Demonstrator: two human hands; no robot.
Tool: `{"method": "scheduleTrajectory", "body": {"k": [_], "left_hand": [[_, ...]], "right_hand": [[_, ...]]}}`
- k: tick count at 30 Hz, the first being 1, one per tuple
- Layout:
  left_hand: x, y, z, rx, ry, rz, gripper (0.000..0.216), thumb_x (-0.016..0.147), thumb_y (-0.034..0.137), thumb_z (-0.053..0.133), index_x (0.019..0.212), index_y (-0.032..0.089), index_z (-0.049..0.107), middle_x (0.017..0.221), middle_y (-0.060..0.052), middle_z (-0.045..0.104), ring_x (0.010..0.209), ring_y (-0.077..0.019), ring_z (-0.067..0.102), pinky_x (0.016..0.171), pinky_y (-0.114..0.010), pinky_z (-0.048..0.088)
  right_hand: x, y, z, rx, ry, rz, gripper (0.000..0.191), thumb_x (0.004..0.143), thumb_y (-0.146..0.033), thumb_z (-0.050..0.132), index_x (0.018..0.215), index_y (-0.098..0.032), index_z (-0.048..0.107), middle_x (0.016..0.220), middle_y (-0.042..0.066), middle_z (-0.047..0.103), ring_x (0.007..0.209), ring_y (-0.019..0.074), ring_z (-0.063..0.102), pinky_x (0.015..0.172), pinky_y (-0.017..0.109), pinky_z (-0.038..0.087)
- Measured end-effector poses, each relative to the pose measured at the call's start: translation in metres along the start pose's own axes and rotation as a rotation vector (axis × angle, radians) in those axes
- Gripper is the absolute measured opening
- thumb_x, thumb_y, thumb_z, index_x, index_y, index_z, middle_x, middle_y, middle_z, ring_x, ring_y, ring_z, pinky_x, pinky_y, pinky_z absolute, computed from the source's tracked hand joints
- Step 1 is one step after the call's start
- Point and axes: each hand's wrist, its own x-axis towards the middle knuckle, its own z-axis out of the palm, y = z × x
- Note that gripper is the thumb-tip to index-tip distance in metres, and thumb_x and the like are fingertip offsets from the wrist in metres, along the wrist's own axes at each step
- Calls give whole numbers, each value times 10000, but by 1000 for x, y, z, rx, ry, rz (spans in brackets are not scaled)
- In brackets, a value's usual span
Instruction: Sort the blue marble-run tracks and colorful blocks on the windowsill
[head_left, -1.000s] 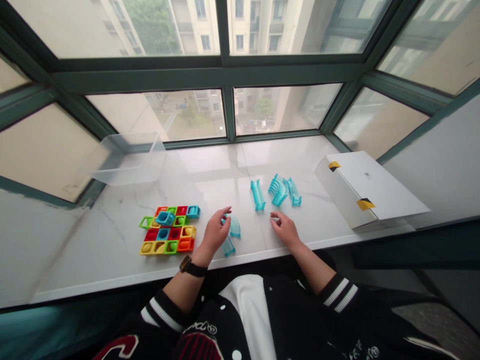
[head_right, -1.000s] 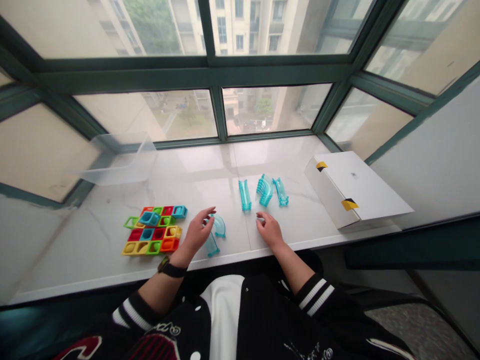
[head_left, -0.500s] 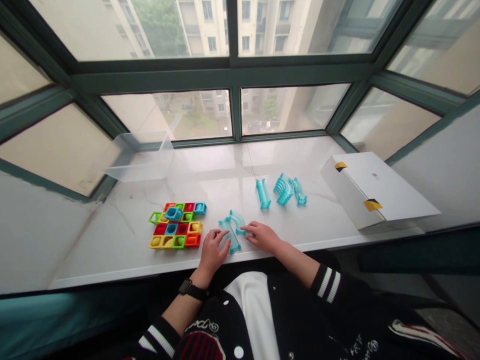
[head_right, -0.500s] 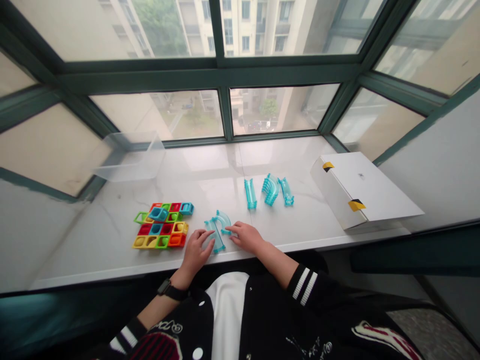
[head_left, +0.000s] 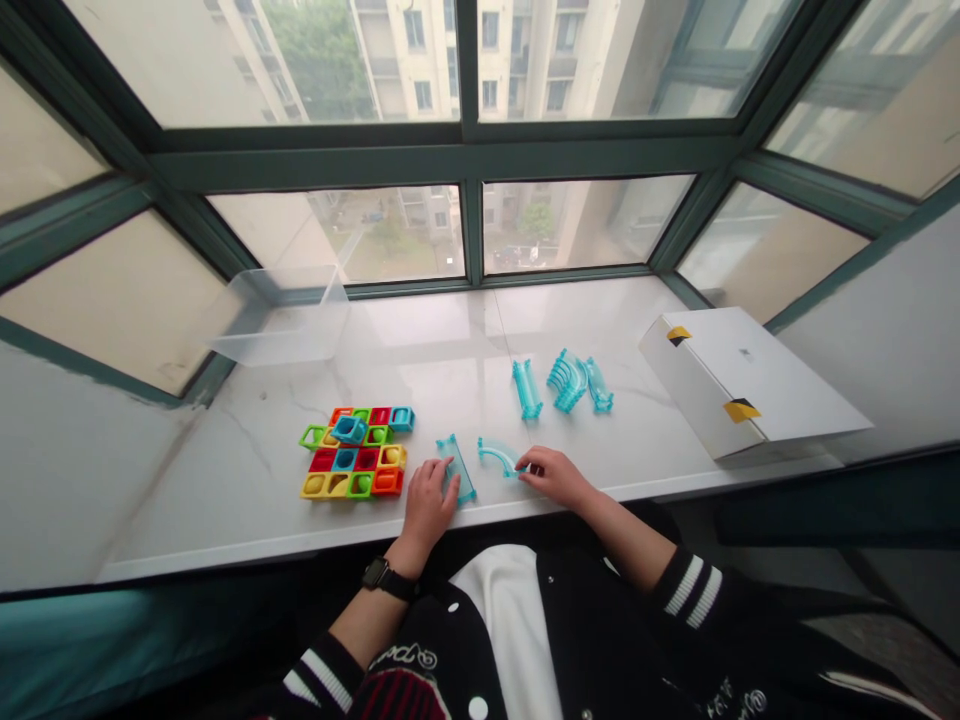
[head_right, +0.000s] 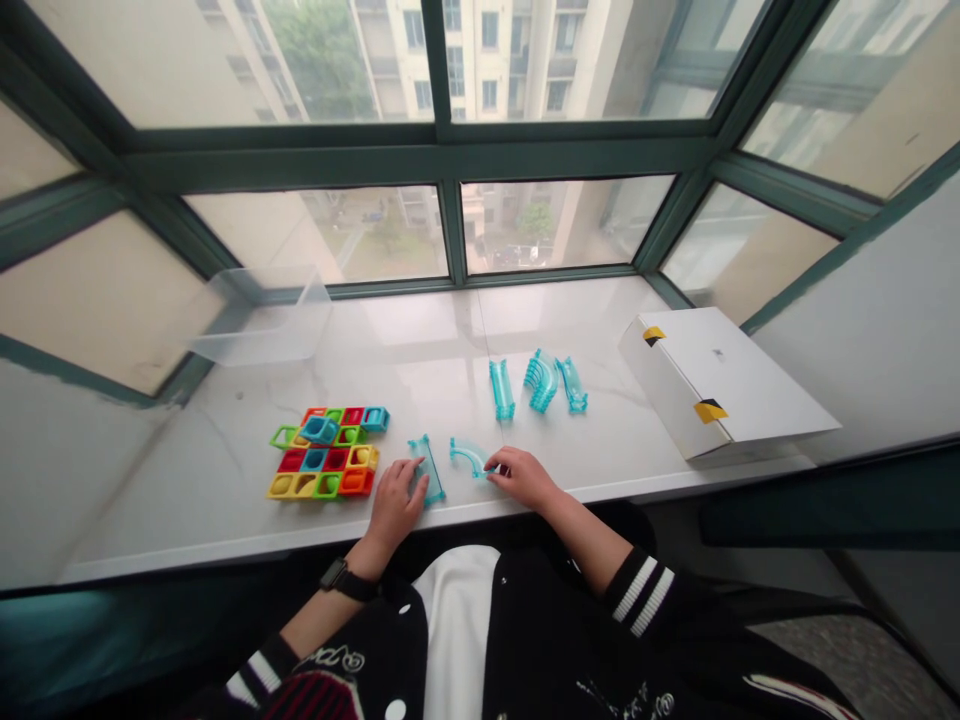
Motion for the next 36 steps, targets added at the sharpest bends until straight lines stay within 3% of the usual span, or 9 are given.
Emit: {"method": "scheduleTrajectory", "body": {"k": [6,10,12,14,17,21,25,31,36], "left_hand": [[1,-5,-6,-84,-38,32,469,1018,397,531,1461,246,556,1307,-121,674,1205,-308,635,1053,-513,518],[8,3,-19,-165,102,4,315,1021,355,510,1276,224,639,1299,-131,642,1210,-288,629,958,-448,576],[15,18,-27,-211,133,7,250,1022,340,509,1191,225,651,1185,-108,673,1079,-259,662,900,-425,590],[24,42,-33,-272,85,62,218,1022,325,518,1171,242,654,1099,-77,703,978,-233,676,920,-431,590],[40,85,-33,-375,-47,190,252,1027,295,527,1236,269,667,1201,-77,716,1084,-235,686,1017,-442,575],[63,133,-18,-432,-181,287,412,1019,290,562,1429,281,607,1394,-102,668,1305,-267,623,1159,-484,508],[87,158,2,-499,-226,300,416,1012,276,567,1423,287,630,1443,-91,646,1359,-270,598,1157,-472,521],[123,179,30,-642,-314,199,440,979,255,599,1418,259,613,1410,-93,675,1212,-247,681,1005,-416,608],[146,191,53,-730,-365,107,446,964,258,628,1410,254,611,1465,-109,639,1160,-246,698,940,-401,629]], "right_hand": [[-18,5,-28,129,71,18,117,895,-282,703,977,-245,777,926,21,731,723,155,649,732,296,547],[-26,-5,-44,177,149,4,139,911,-348,715,980,-245,777,944,34,746,761,173,661,757,317,559],[-27,-11,-50,201,205,-1,156,919,-375,720,986,-247,781,966,43,755,800,187,678,777,329,571],[-26,-16,-55,223,252,-8,174,922,-397,724,992,-250,786,982,51,763,835,201,691,794,340,583],[-23,-20,-61,239,295,-20,194,928,-410,718,1013,-255,798,994,58,771,866,213,702,799,348,593],[-17,-18,-69,178,377,-21,203,937,-412,704,1025,-257,802,989,66,773,837,216,695,787,355,597],[-13,-14,-87,27,489,-20,183,956,-374,675,1033,-264,799,975,59,768,817,213,691,808,360,594],[0,-4,-121,-147,576,-24,174,954,-304,658,1041,-252,799,974,48,766,769,193,684,820,345,579],[19,12,-135,-217,621,21,186,937,-266,651,1036,-237,805,1005,59,776,771,193,694,794,334,571]]}}
